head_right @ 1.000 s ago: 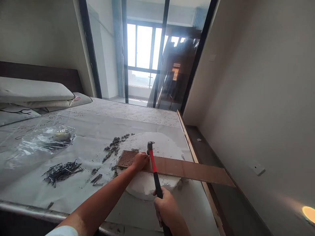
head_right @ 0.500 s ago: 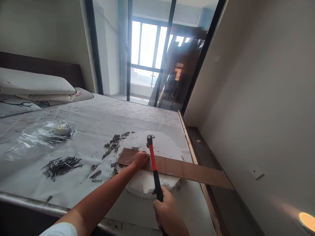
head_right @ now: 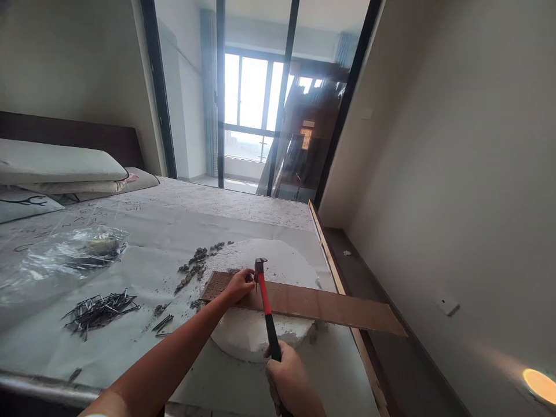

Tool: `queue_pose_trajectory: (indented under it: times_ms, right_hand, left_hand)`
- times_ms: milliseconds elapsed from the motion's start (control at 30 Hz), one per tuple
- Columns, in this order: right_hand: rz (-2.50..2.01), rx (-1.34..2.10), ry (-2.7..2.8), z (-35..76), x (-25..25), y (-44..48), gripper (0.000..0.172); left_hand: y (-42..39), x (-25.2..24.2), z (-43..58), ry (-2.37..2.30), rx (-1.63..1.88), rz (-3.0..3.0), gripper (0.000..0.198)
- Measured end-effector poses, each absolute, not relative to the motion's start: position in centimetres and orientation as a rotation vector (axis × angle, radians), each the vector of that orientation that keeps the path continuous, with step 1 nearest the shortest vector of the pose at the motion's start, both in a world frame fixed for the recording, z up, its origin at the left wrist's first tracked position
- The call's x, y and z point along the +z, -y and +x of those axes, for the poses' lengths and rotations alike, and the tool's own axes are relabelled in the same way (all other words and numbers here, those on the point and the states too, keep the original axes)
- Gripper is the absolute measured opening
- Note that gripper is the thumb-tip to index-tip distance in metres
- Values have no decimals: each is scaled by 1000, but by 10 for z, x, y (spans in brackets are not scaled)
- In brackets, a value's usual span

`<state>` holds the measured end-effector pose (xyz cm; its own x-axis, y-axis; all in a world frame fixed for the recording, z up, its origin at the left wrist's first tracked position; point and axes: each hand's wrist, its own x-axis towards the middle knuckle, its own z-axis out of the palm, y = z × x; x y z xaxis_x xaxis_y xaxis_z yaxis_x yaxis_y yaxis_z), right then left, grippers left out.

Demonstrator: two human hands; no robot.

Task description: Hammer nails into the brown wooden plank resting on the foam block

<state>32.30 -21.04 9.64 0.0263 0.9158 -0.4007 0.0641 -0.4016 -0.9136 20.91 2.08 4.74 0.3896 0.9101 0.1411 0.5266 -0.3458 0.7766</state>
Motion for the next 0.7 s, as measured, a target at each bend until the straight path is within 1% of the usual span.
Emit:
queue_pose_trajectory:
  times_ms: [67, 133, 233, 367, 467, 600, 700]
  right_hand:
    - [-1580, 1488, 1027, 322, 91, 207, 30]
    - [-1607, 1423, 1034, 321, 89, 207, 29]
    - [-1586, 1348, 1045, 322, 89, 209, 29]
    - [-1559, 1378, 1024, 322, 82, 208, 27]
    - [-1528, 1442, 977, 322, 69, 203, 25]
    - [-1432, 1524, 898, 326, 60, 200, 25]
    - [-1376, 1579, 871, 330, 57, 201, 26]
  left_hand:
    - [-26, 51, 204, -1185, 837, 1733, 23]
    - [-31, 52, 200, -1119, 903, 1507, 18]
    - [-37, 48, 199, -1010, 940, 1334, 14]
    - [-40, 45, 201, -949, 934, 1285, 16]
    - [-37, 55, 200, -910, 955, 1243, 21]
    - [-27, 79, 183, -937, 1108, 1298, 28]
    - [-19, 87, 147, -1063, 1251, 1416, 25]
